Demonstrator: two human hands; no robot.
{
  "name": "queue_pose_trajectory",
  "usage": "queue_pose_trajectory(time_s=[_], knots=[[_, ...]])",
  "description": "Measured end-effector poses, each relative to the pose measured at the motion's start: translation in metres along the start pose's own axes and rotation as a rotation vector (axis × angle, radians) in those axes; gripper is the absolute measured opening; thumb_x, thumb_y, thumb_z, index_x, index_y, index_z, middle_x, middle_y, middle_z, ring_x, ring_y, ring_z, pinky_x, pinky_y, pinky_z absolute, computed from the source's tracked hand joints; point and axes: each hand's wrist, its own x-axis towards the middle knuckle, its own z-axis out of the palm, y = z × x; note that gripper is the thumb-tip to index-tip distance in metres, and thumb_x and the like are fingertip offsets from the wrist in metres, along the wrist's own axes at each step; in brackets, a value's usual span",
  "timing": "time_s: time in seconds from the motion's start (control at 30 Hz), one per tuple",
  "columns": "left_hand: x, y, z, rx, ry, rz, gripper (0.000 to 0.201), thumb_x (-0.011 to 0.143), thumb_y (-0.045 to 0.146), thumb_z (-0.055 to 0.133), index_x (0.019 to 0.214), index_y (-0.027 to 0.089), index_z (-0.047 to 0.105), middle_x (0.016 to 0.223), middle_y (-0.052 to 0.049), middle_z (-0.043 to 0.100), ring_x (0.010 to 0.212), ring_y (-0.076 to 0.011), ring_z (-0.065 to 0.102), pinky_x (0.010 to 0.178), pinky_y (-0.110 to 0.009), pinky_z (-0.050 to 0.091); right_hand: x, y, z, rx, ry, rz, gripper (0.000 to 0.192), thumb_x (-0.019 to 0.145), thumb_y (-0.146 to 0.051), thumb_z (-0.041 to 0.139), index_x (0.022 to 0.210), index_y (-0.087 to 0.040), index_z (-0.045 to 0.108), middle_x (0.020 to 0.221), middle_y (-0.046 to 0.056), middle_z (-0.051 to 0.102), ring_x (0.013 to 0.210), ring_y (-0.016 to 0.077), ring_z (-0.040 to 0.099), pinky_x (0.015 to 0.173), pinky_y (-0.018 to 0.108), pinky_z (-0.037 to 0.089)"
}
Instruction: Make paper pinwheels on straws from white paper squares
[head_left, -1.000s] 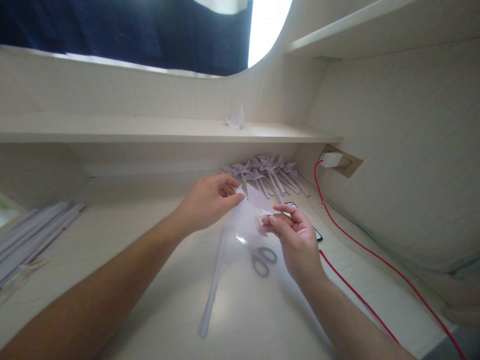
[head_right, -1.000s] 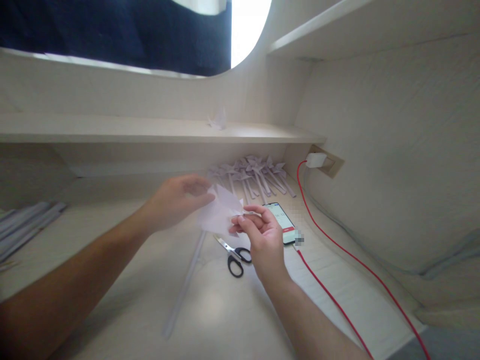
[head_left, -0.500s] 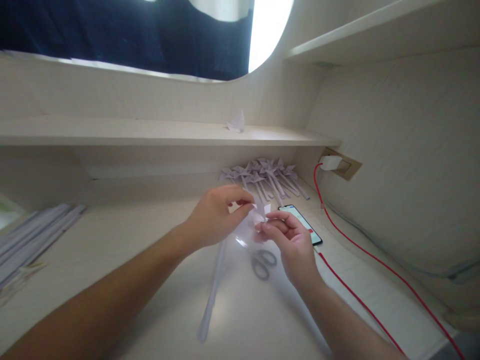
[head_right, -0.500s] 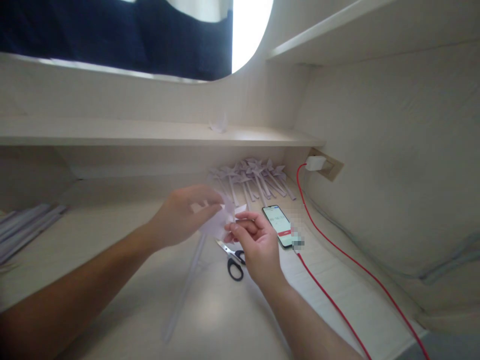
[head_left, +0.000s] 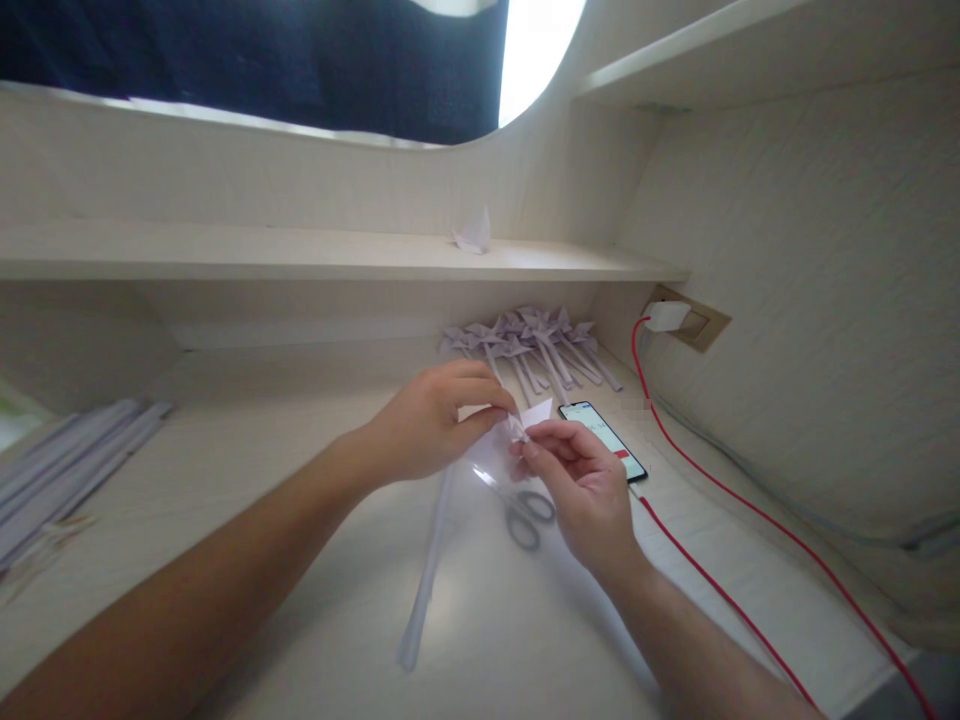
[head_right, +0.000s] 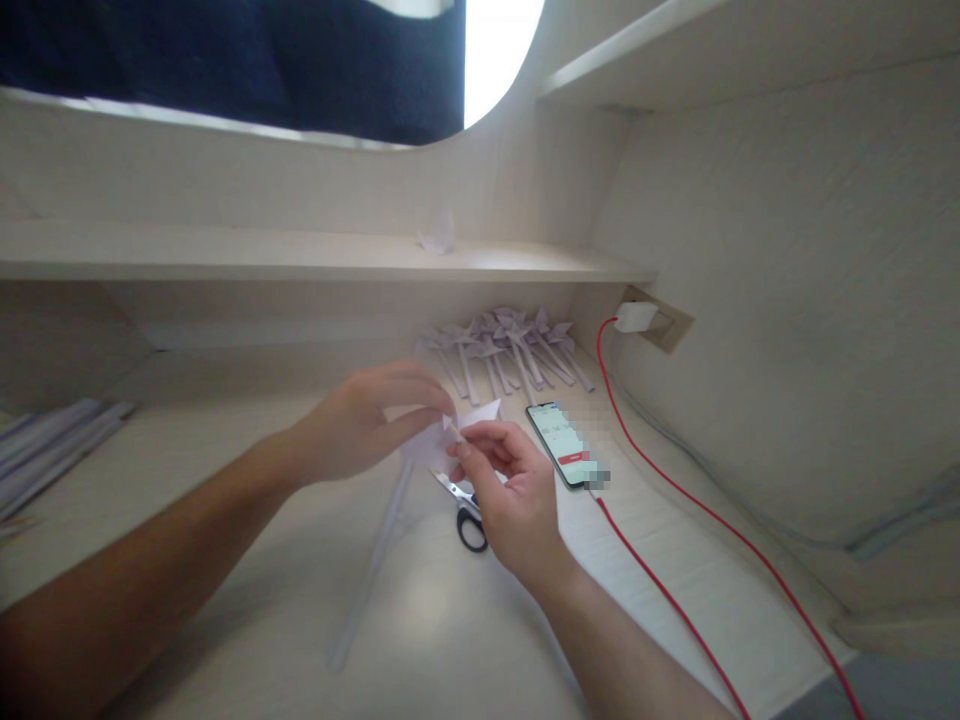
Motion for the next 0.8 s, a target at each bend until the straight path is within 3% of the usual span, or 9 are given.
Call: queue_pose_trajectory(time_s=[0.23,0.8], knots=[[-0.001,-0.0026,0.0011,-0.11,-0.01,-0.003,0.015,0.098,0.017,0.063,0.097,0.02,0.077,0.098,-0.004,0.073,0.092,-0.0158,0.068,0.086,-0.029,0.051,0.0002,0.002,-0.0006,0.005,0.0,-0.002,0.014,0.089,-0.033,0.08,0.095,-0.022,0.073,0.083,0.002,0.078,0.069,0.0161,0.072,0.066,0.028,0.055],[-0.0018,-0.0017,-0.0011,-0.102,-0.043,0.004,0.015,0.1,0.021,0.062,0.098,0.02,0.077,0.099,-0.004,0.073,0.094,-0.0164,0.066,0.089,-0.031,0.05,0.0008,0.0029,-0.0007,-0.01,0.023,-0.007,0.013,0.088,-0.031,0.08,0.095,-0.022,0.074,0.082,0.003,0.079,0.068,0.0169,0.072,0.067,0.03,0.056]])
